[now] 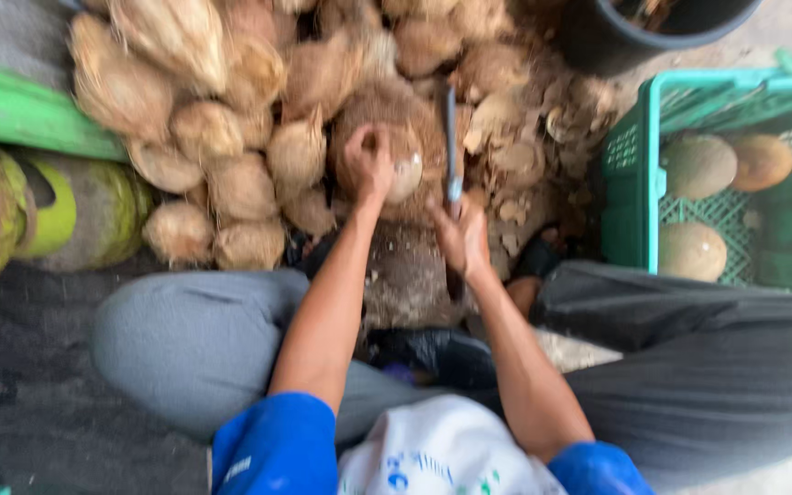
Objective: The person sits on the ground and uses a machete to trim the fibrous husk off coconuts on a wooden chopping block, rotating each coconut to cut away the husk, then places the trimmed coconut into a green plastic crate.
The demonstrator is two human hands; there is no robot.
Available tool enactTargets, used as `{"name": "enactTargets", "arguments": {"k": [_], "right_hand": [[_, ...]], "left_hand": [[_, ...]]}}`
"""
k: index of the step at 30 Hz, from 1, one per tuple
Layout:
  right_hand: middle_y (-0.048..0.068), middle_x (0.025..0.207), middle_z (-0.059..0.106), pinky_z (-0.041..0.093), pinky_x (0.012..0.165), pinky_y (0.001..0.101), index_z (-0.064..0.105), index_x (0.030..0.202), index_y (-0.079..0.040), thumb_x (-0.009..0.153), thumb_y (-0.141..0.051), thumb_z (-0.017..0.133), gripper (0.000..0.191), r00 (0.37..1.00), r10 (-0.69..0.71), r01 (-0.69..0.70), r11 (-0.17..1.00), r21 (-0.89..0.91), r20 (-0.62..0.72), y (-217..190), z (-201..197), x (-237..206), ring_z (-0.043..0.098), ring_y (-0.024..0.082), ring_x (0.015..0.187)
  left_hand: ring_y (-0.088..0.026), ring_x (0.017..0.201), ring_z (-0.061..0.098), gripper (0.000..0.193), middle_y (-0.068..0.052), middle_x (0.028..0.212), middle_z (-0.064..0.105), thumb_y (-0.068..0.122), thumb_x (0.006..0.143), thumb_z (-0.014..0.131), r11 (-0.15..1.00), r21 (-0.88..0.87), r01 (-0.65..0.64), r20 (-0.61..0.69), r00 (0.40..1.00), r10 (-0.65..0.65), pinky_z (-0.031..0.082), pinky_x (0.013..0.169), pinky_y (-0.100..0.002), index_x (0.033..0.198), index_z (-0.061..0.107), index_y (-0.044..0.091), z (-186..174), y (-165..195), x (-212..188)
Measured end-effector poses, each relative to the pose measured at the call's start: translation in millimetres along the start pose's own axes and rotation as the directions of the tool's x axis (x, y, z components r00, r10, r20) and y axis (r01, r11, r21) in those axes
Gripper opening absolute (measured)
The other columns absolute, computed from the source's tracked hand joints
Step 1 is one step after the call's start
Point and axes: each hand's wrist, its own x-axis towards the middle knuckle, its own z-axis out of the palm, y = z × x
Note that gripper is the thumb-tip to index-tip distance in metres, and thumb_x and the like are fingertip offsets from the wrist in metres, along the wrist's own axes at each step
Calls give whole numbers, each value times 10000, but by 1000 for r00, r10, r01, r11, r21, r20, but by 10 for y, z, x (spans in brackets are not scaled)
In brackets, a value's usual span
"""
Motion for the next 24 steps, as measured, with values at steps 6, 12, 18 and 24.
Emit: {"name": "enactTargets", "arguments": {"k": [6, 12, 18, 24], "right_hand": [[-34, 542, 479, 355, 427, 319, 502, 657, -88, 970, -310, 704, 433, 995, 101, -100, 993, -57, 4, -97, 14, 25, 419, 84, 466], [-9, 573, 493, 362, 438, 306, 573, 744, -91, 998, -309, 692, 355, 999, 4, -3, 1000, 29, -41, -88, 66, -70, 434, 77, 497], [-17, 589, 571, 442, 414, 310, 620, 790, -80, 984, -290, 651, 288, 964, 257, -242, 952, -187, 65, -30, -42, 35, 504, 104, 463], [15, 583, 534, 416, 419, 311, 606, 818, -52, 997, -286, 702, 310, 990, 126, -125, 992, 25, -70, 39, 36, 19, 482, 104, 460]], "left_hand": [[-181, 683, 646, 434, -11, 806, 714, 570, 935, 544, 973, 232, 17, 38, 999, -26, 498, 611, -382, 924, 747, 187, -55, 32, 53], [-182, 718, 624, 419, 5, 778, 693, 569, 908, 547, 955, 294, -27, -33, 999, 38, 466, 620, -417, 837, 711, 190, -35, 3, 70], [-167, 675, 621, 422, 33, 772, 687, 562, 954, 549, 959, 285, 8, -30, 1000, 1, 502, 632, -385, 787, 664, 191, -19, 3, 45], [-134, 667, 621, 366, 46, 784, 683, 539, 940, 549, 957, 288, 29, -40, 999, -18, 521, 600, -369, 837, 701, 222, -33, 32, 1]]}}
